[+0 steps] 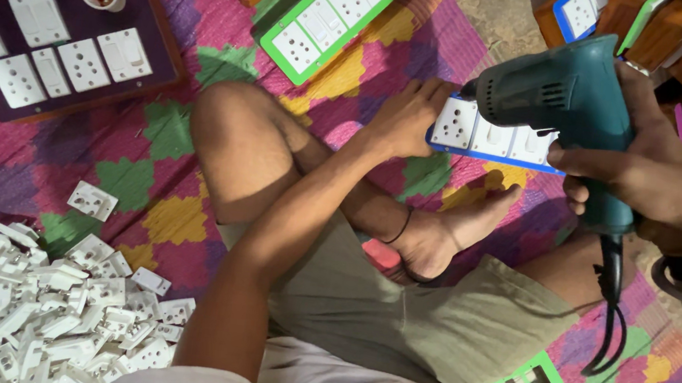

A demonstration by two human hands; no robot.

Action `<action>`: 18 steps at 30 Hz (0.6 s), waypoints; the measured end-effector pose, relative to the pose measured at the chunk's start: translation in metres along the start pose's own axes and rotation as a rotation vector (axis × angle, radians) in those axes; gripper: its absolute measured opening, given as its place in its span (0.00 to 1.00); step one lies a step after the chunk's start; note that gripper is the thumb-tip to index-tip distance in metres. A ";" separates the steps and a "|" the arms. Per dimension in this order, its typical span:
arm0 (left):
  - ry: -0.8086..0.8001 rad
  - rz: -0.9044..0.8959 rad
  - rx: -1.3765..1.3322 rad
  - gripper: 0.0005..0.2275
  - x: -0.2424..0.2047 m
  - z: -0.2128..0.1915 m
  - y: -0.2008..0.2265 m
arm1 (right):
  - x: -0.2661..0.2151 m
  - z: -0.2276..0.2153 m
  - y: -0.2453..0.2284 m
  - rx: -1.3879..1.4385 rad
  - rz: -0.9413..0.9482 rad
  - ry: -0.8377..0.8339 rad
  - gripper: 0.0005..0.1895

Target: The person sits on a mat and uses a corded power drill to drive screws into multiple electrical switchboard frames of various colors. They handle each frame one at a time, securing it to a wooden backing, then place the completed unit aside.

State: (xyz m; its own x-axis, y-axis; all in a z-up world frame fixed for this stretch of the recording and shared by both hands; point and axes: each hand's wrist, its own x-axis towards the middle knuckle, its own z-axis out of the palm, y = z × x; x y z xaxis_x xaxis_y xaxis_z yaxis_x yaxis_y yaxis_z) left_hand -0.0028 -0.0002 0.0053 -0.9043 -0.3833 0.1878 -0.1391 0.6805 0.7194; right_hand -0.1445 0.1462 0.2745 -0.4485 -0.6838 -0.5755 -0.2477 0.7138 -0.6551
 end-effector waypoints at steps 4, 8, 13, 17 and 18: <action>0.016 0.008 -0.026 0.39 -0.001 0.002 0.002 | -0.002 0.002 -0.004 -0.032 -0.020 -0.022 0.53; 0.012 -0.016 -0.024 0.39 -0.004 0.002 0.003 | -0.004 0.007 -0.012 -0.019 -0.032 -0.028 0.51; 0.006 0.007 -0.019 0.40 -0.005 0.001 0.000 | -0.008 0.015 -0.020 0.059 -0.061 0.013 0.52; 0.043 0.052 0.018 0.44 -0.005 -0.002 0.001 | -0.023 0.017 -0.018 0.324 -0.113 0.058 0.49; 0.045 0.060 0.009 0.45 -0.004 -0.004 0.000 | -0.028 0.020 -0.015 0.395 -0.149 0.071 0.48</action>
State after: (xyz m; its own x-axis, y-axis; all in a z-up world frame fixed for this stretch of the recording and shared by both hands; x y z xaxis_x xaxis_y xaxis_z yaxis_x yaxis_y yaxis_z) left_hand 0.0023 -0.0011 0.0075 -0.8921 -0.3691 0.2608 -0.0886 0.7088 0.6998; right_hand -0.1113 0.1515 0.2913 -0.4945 -0.7528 -0.4344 0.0278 0.4859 -0.8736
